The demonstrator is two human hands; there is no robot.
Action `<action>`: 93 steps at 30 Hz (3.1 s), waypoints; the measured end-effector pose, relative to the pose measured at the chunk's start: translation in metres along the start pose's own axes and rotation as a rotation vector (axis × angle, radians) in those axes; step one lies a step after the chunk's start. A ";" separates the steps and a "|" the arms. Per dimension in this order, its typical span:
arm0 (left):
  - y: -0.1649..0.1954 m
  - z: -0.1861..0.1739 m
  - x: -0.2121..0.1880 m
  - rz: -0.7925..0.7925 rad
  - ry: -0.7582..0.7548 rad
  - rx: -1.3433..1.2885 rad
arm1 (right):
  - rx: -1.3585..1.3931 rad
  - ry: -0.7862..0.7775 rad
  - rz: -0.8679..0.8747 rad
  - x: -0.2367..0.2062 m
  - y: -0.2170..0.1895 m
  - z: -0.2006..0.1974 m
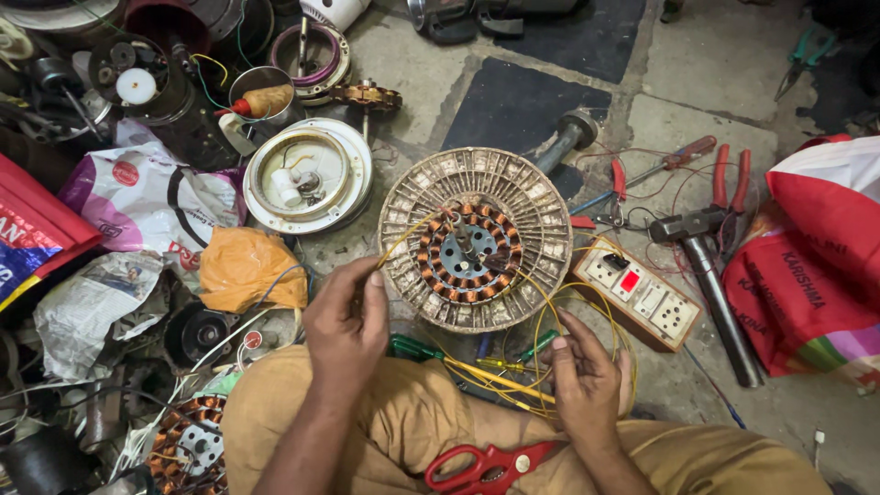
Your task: The person sits on the floor and works on a disassembled electric motor stator. They use a screwdriver to adjust the copper windings, a hammer to tap the rotor, and scissors to trim wires. The person also handles a multimeter and various loose wires during the repair process.
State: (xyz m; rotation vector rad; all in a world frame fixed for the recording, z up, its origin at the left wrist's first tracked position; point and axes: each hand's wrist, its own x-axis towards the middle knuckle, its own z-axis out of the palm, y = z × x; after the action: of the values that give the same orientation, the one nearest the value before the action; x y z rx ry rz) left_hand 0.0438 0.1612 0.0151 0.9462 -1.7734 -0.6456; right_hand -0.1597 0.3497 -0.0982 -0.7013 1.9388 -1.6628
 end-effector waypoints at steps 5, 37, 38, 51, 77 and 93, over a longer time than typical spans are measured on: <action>-0.001 0.002 0.003 0.028 -0.022 0.040 | 0.013 0.003 0.020 -0.001 -0.004 0.001; 0.001 0.000 0.003 0.003 -0.051 0.074 | -0.138 0.071 -0.133 0.005 -0.032 -0.004; 0.001 0.000 0.003 -0.003 -0.052 0.065 | -0.140 0.082 -0.166 0.006 -0.035 -0.003; 0.003 0.000 0.005 0.001 -0.052 0.036 | -0.383 0.056 -0.578 0.034 -0.085 -0.016; 0.001 -0.003 0.020 -0.094 0.025 0.018 | -0.388 0.074 -0.474 0.042 -0.051 -0.009; -0.004 0.000 0.008 -0.153 0.022 -0.135 | -0.264 0.070 -0.355 0.033 -0.039 -0.017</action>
State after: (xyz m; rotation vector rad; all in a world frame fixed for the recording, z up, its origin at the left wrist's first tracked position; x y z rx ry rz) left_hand 0.0430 0.1522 0.0163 0.9983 -1.6275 -0.8379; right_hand -0.1926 0.3356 -0.0585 -1.1600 2.2083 -1.6604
